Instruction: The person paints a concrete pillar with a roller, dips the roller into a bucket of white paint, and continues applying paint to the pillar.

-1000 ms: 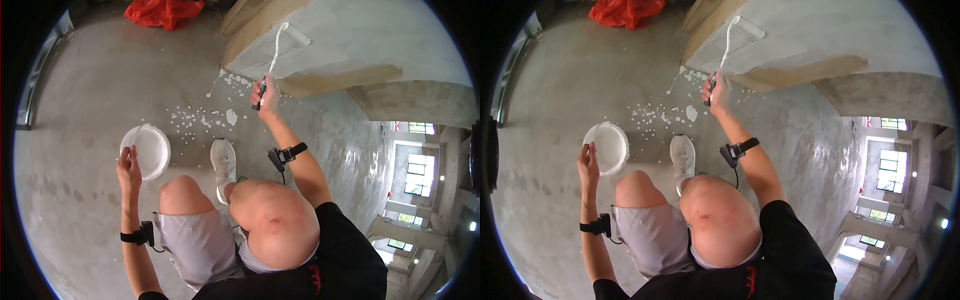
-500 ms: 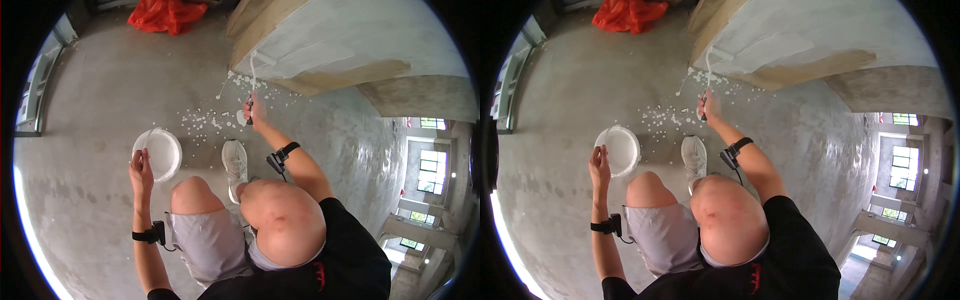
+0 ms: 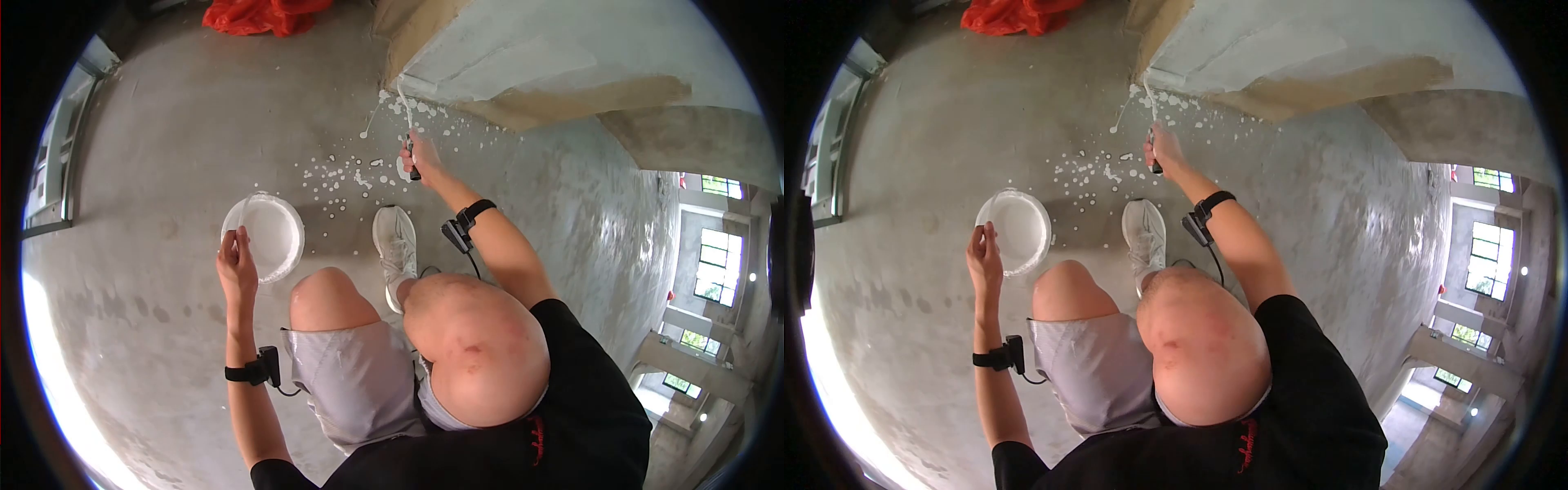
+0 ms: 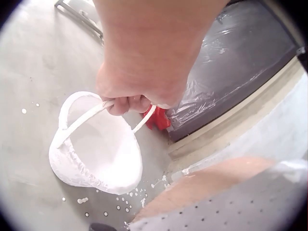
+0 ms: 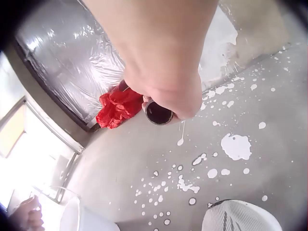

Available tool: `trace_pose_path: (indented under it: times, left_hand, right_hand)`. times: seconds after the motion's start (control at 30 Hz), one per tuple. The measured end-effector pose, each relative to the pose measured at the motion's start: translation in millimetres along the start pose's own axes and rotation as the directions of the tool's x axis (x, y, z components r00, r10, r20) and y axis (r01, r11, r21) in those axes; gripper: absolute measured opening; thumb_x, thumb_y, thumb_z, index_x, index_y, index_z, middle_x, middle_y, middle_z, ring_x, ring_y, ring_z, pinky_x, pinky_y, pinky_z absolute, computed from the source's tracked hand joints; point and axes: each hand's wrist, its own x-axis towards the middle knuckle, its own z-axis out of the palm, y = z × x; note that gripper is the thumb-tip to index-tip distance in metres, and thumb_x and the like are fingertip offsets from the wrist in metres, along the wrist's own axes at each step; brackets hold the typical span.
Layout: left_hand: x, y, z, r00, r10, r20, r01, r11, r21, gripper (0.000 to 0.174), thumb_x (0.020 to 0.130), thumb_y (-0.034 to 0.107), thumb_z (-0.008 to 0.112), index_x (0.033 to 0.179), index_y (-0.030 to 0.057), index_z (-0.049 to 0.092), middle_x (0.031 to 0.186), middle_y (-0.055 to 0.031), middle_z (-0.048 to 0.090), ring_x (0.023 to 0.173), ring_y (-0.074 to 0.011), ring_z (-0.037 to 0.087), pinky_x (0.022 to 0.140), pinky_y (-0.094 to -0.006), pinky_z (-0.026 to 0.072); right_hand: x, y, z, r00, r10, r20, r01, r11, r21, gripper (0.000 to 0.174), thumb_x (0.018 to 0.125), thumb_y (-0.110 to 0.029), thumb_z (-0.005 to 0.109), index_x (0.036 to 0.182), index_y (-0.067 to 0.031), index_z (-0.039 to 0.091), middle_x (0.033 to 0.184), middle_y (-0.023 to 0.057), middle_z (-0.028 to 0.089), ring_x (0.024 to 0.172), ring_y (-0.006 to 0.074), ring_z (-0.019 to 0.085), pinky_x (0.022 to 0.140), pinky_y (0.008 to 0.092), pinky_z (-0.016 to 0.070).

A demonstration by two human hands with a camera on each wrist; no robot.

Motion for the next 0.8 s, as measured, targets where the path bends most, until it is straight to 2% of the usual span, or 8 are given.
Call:
trace_pose_path:
  times: [0.1, 0.17, 0.3, 0.37, 0.6, 0.67, 0.7, 0.8]
  left_hand:
    - [1, -1, 0, 1.000, 0.020, -0.007, -0.020, 1.000, 0.000, 0.038, 0.099, 0.036, 0.051, 0.080, 0.0021, 0.053, 0.053, 0.0044, 0.031, 0.050, -0.0042, 0.026, 0.046, -0.0268, 0.0193]
    - [-1, -1, -2, 1.000, 0.007, -0.008, -0.007, 1.000, 0.005, 0.038, 0.099, 0.036, 0.051, 0.080, 0.0021, 0.053, 0.053, 0.0044, 0.031, 0.050, -0.0043, 0.026, 0.046, -0.0269, 0.0194]
    - [-1, -2, -1, 1.000, 0.005, -0.010, -0.005, 1.000, 0.008, 0.039, 0.099, 0.037, 0.051, 0.081, 0.0021, 0.054, 0.053, 0.0045, 0.031, 0.050, -0.0039, 0.026, 0.046, -0.0265, 0.0192]
    - [1, -1, 0, 1.000, -0.004, 0.002, 0.004, 1.000, -0.001, 0.039, 0.099, 0.037, 0.051, 0.082, 0.0021, 0.054, 0.053, 0.0046, 0.031, 0.049, -0.0037, 0.026, 0.046, -0.0264, 0.0191]
    - [1, -2, 1, 1.000, 0.009, -0.002, -0.009, 1.000, -0.010, 0.038, 0.099, 0.037, 0.051, 0.084, 0.0023, 0.055, 0.053, 0.0051, 0.031, 0.049, -0.0034, 0.026, 0.046, -0.0260, 0.0184]
    - [0, -4, 1, 1.000, -0.001, -0.007, 0.001, 1.000, -0.015, 0.038, 0.099, 0.037, 0.051, 0.084, 0.0022, 0.055, 0.053, 0.0050, 0.031, 0.050, -0.0035, 0.025, 0.046, -0.0260, 0.0183]
    - [0, -6, 1, 1.000, 0.004, -0.004, -0.004, 1.000, -0.014, 0.037, 0.099, 0.036, 0.051, 0.084, 0.0022, 0.055, 0.053, 0.0048, 0.032, 0.050, -0.0036, 0.026, 0.046, -0.0259, 0.0188]
    - [0, 1, 0, 1.000, 0.010, -0.010, -0.010, 1.000, -0.003, 0.036, 0.099, 0.033, 0.051, 0.084, 0.0010, 0.054, 0.056, 0.0020, 0.034, 0.052, -0.0051, 0.027, 0.047, -0.0268, 0.0226]
  right_hand:
    - [-8, -6, 7, 0.999, 0.001, -0.038, -0.002, 0.999, -0.037, 0.044, 0.098, -0.048, 0.041, 0.080, -0.0084, 0.044, 0.056, -0.0001, 0.041, 0.041, 0.0100, 0.035, 0.037, 0.0275, 0.0331]
    - [-33, -18, 14, 0.990, -0.128, -0.059, 0.127, 0.992, -0.022, 0.043, 0.099, -0.047, 0.040, 0.079, -0.0084, 0.044, 0.056, 0.0000, 0.041, 0.040, 0.0101, 0.035, 0.037, 0.0277, 0.0334]
    - [-42, -25, 8, 0.978, -0.208, -0.022, 0.208, 0.978, -0.024, 0.042, 0.099, -0.045, 0.039, 0.079, -0.0083, 0.043, 0.056, 0.0003, 0.040, 0.038, 0.0109, 0.035, 0.037, 0.0277, 0.0334]
    - [-32, -19, 11, 0.986, -0.142, -0.082, 0.135, 0.988, -0.081, 0.042, 0.100, -0.044, 0.039, 0.079, -0.0079, 0.043, 0.055, 0.0004, 0.040, 0.038, 0.0113, 0.034, 0.037, 0.0275, 0.0328]
    - [15, 3, -9, 0.998, 0.042, -0.055, -0.043, 0.999, -0.023, 0.041, 0.100, -0.043, 0.039, 0.080, -0.0073, 0.045, 0.055, 0.0001, 0.040, 0.038, 0.0108, 0.035, 0.037, 0.0274, 0.0327]
    - [-7, -2, -2, 0.990, -0.068, -0.121, 0.055, 0.993, -0.106, 0.042, 0.099, -0.044, 0.039, 0.080, -0.0073, 0.045, 0.055, -0.0002, 0.040, 0.039, 0.0102, 0.035, 0.037, 0.0274, 0.0327]
    - [-17, -7, -3, 0.991, -0.065, -0.121, 0.052, 0.993, -0.108, 0.042, 0.099, -0.044, 0.039, 0.080, -0.0073, 0.045, 0.055, -0.0002, 0.040, 0.039, 0.0102, 0.035, 0.037, 0.0274, 0.0327]
    - [-48, -30, -6, 0.970, -0.229, -0.084, 0.220, 0.970, -0.104, 0.043, 0.100, -0.045, 0.040, 0.080, -0.0076, 0.044, 0.054, -0.0005, 0.039, 0.039, 0.0098, 0.035, 0.036, 0.0277, 0.0318]
